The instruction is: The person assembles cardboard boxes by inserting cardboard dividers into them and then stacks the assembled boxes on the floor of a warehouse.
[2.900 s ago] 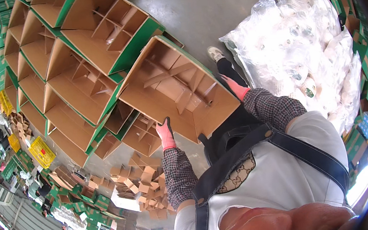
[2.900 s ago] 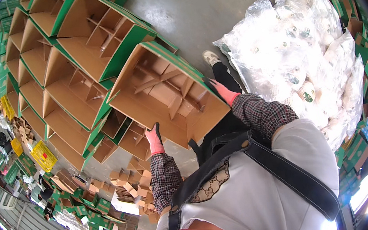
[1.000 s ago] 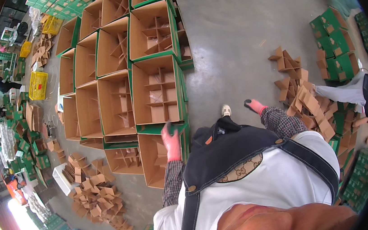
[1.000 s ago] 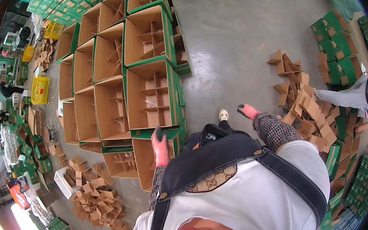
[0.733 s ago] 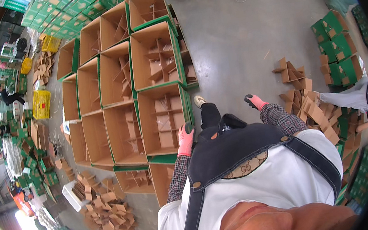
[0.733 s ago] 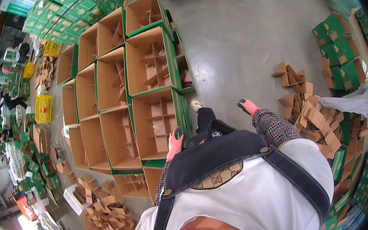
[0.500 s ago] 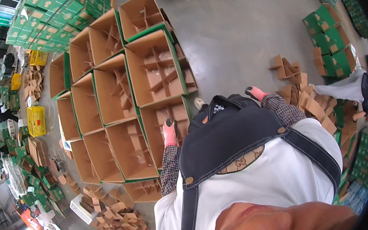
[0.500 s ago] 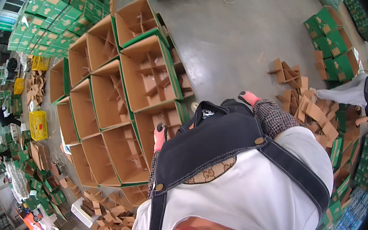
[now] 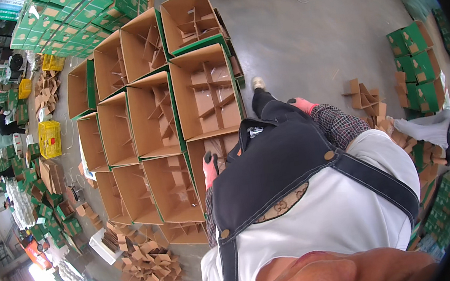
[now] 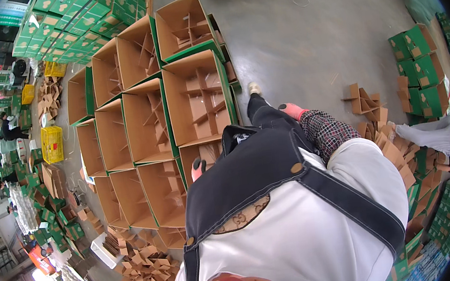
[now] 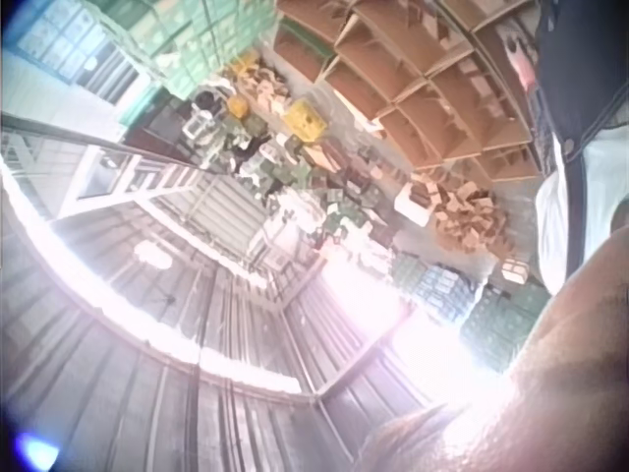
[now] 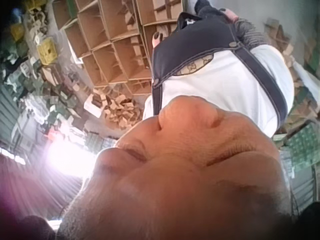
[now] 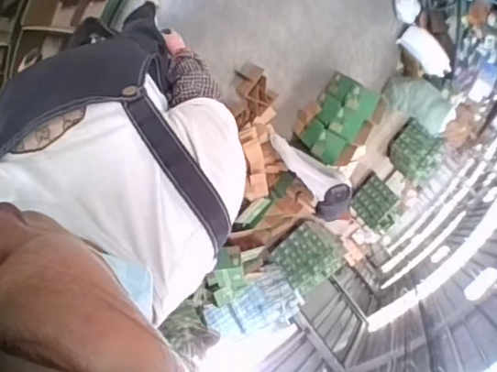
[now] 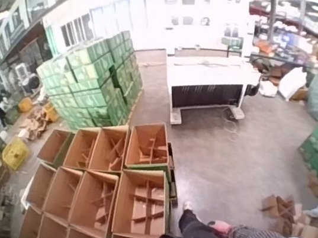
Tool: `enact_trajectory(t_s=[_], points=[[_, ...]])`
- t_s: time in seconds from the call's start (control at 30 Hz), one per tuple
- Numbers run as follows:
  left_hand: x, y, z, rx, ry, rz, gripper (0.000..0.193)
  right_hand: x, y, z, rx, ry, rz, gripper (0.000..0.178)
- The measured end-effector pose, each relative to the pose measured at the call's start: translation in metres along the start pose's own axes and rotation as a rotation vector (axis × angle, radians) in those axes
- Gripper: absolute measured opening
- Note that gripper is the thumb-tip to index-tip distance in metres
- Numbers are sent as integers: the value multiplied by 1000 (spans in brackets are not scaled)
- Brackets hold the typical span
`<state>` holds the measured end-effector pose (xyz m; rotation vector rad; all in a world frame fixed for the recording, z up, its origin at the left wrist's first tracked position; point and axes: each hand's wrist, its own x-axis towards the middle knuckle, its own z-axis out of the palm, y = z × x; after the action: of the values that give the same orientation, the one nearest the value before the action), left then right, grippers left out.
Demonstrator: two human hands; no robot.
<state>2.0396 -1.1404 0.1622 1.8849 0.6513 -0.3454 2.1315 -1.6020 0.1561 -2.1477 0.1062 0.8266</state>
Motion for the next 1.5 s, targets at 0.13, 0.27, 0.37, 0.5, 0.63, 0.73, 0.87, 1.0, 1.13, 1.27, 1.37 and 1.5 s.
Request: enact_trajectory(t_s=[0.13, 0.27, 0.37, 0.5, 0.63, 0.73, 0.87, 1.0, 1.13, 1.27, 1.37, 1.5], points=[[-13, -55, -56, -61, 155, -61, 35, 31, 6, -27, 14, 13, 146, 32], [14, -3, -55, 202, 169, -182, 22, 36, 41, -57, 89, 78, 182, 31], [43, 81, -33, -36, 206, -66, 26, 38, 58, -68, 153, 57, 243, 32], [118, 162, 25, -240, 239, 39, 34, 70, 92, -107, -220, -229, 396, 39], [192, 226, 119, -408, 119, 150, 33, 122, 145, -189, -435, -116, 317, 39], [223, 248, 154, -211, 142, 19, 33, 152, 91, -265, -357, -138, 287, 35], [254, 259, 217, -457, 99, -25, 32, 190, 82, -367, 49, -29, 203, 32], [262, 238, 253, -165, 134, -88, 28, 281, 131, -450, -295, 72, 178, 26], [234, 240, 285, -131, 119, -306, 26, 339, 85, -500, 494, 54, 284, 24], [220, 178, 274, 259, 81, -390, 32, 372, 14, -479, 595, -51, 98, 27], [250, 237, 301, 135, 81, -189, 33, 345, -13, -501, 286, -122, -198, 29], [261, 240, 299, -442, 275, -169, 33, 342, -64, -458, 78, -389, -198, 29]])
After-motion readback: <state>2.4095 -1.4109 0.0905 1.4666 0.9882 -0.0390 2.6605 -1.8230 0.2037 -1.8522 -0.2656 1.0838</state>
